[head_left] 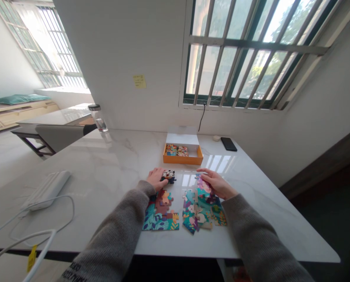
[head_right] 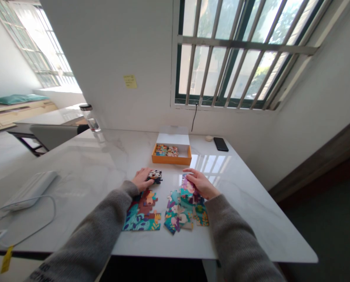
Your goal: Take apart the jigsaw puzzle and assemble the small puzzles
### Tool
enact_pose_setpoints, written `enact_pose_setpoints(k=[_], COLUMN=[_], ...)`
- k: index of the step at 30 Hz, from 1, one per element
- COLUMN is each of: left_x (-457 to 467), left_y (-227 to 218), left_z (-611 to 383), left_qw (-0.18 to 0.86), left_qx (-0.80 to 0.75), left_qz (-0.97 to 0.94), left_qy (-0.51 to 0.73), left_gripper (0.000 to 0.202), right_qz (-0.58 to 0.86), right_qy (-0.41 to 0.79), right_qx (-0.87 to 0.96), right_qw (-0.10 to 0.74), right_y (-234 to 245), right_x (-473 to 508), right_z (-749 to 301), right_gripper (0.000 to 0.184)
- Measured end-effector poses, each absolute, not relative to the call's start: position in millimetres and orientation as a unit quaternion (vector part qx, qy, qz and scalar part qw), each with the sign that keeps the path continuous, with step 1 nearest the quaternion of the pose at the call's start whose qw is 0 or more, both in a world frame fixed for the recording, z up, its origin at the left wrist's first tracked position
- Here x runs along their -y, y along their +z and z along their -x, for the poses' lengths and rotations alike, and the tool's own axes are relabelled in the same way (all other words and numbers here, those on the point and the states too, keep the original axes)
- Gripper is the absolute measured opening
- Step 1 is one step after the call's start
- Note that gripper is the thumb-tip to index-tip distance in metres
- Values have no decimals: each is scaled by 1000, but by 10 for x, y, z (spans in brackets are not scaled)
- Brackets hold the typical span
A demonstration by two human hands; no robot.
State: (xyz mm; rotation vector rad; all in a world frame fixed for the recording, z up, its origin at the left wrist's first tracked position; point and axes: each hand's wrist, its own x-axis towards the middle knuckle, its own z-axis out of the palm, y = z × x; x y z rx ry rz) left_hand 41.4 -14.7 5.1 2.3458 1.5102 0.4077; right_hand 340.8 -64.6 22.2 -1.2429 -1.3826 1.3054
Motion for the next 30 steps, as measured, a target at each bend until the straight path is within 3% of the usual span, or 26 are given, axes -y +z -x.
enact_pose_setpoints(k=[5, 8, 11, 14, 16, 23, 30], left_x=[150, 148, 149, 150, 149, 143, 132], left_y=[47, 43, 49, 59, 61, 57, 36], left_z=[-412, -414, -416, -413, -410, -389, -353], left_qw=[159, 159, 162, 169, 175, 194, 188], left_qx=[-529, -530, -529, -533, -536, -538, -520], left_qz=[-821, -820, -820, -818, -814, -808, -821], left_qy=[146, 147, 145, 137, 138, 141, 140], left_gripper=[40, 41, 42, 42, 43, 51, 59], right_qz=[500, 484, 517, 495, 468, 474, 447], right_qy=[183, 97, 165, 357, 435, 375, 401], right_qx=[782, 825, 763, 649, 607, 715, 721], right_qw=[322, 274, 351, 455, 472, 352, 345], right_y=[130, 137, 189, 229, 229, 203, 137], right_x=[640, 654, 656, 653, 647, 559, 451], right_z=[-3406, -3369, -3328, -3277, -3224, -2894, -2602], right_gripper=[33, 21, 10, 26, 35, 33, 19])
